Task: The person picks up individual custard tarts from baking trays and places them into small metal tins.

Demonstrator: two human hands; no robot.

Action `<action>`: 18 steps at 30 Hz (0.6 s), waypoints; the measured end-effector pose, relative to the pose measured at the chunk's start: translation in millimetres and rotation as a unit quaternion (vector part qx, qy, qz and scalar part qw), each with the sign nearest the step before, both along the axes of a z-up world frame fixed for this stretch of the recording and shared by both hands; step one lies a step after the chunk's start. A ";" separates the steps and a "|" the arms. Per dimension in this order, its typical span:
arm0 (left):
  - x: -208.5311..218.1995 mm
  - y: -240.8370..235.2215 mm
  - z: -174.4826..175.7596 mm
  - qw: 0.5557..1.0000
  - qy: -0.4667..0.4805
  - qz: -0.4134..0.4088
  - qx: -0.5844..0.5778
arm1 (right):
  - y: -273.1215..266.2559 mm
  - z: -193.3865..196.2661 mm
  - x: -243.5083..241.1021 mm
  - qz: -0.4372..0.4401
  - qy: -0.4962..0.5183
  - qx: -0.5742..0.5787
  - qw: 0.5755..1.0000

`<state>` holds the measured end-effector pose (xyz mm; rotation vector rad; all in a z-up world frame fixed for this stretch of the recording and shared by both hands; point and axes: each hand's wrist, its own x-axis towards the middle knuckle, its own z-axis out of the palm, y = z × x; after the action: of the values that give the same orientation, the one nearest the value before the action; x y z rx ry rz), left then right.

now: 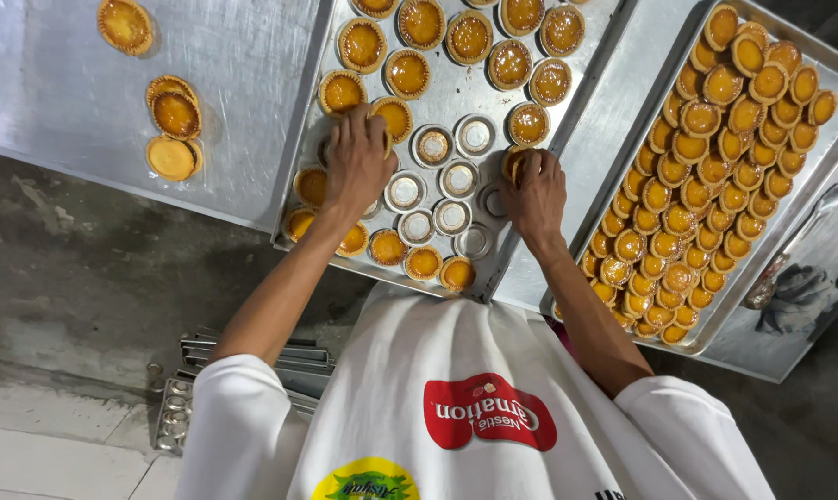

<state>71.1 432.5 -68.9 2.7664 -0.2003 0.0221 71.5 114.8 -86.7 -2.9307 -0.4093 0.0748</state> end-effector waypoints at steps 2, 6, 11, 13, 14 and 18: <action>12.5 -9.3 -23.3 0.999 -0.045 -0.029 0.010 | 1.5 -7.1 -2.9 -0.049 0.023 -0.006 0.999; 20.5 -18.5 -19.8 0.993 -0.072 -0.053 0.074 | 5.9 -14.7 2.8 -0.095 0.035 -0.015 0.995; 27.0 -29.5 -26.1 0.997 -0.062 -0.006 0.043 | 7.0 -11.7 2.1 -0.106 0.075 -0.038 0.991; 28.2 -31.4 -27.0 0.996 -0.060 -0.010 0.068 | 7.0 -8.3 4.9 -0.099 0.090 -0.037 0.990; 26.8 -32.0 -27.5 0.994 -0.055 -0.014 0.092 | 7.4 -6.8 4.5 -0.092 0.106 -0.037 0.989; 20.7 -31.5 -15.0 0.998 -0.037 -0.015 0.052 | 3.5 -3.0 6.5 -0.089 0.144 -0.023 0.985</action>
<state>91.8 401.0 -83.9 2.8677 -0.2695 0.1081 78.1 118.3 -89.6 -2.9231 -0.1015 0.4815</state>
